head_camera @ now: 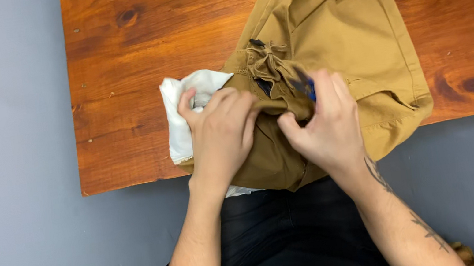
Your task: The person uses a seam ripper to cut and remove stitches from the waistband and pocket area of a pair of tan pants. They pull out the loose threads and continue to deconstruct the seams along the garment.
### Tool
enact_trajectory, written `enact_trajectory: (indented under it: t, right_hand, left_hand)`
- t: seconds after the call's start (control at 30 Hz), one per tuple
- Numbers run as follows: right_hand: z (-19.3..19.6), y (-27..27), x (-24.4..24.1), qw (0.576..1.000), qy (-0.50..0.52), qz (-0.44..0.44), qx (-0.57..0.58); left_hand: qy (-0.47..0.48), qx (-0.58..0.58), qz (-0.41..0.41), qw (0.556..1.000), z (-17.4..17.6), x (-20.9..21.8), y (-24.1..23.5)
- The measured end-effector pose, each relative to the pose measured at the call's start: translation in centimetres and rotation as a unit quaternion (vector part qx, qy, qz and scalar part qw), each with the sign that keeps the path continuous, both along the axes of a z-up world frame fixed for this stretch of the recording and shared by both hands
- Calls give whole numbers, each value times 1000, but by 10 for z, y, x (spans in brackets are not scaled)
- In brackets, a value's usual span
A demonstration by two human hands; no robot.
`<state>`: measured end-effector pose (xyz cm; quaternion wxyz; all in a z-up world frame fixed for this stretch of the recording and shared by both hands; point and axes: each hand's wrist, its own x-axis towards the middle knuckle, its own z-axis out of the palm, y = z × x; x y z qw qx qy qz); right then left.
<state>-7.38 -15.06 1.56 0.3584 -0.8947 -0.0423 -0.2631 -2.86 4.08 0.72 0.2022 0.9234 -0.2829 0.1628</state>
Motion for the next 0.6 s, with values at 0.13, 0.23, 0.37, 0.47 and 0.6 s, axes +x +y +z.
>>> enact_trajectory:
  t: [0.13, 0.23, 0.37, 0.47, 0.6]
  right_hand:
    - [7, 8, 0, 998, -56, -22, -33]
    - [-9, 20, -10, 995, -37, -86, -40]
    - [-26, 19, -16, 991, -36, -125, -13]
    - [-23, 12, -20, 993, -22, -112, 14]
    - [-5, 12, -15, 992, 52, -79, 88]
  left_hand:
    - [37, -43, 18, 998, 7, 23, -16]
    - [83, -98, -6, 992, 18, 32, -21]
    - [173, -82, -61, 980, 25, 39, -19]
    - [230, -69, -96, 966, 44, 41, -14]
    - [267, 15, -194, 944, 61, 27, 1]
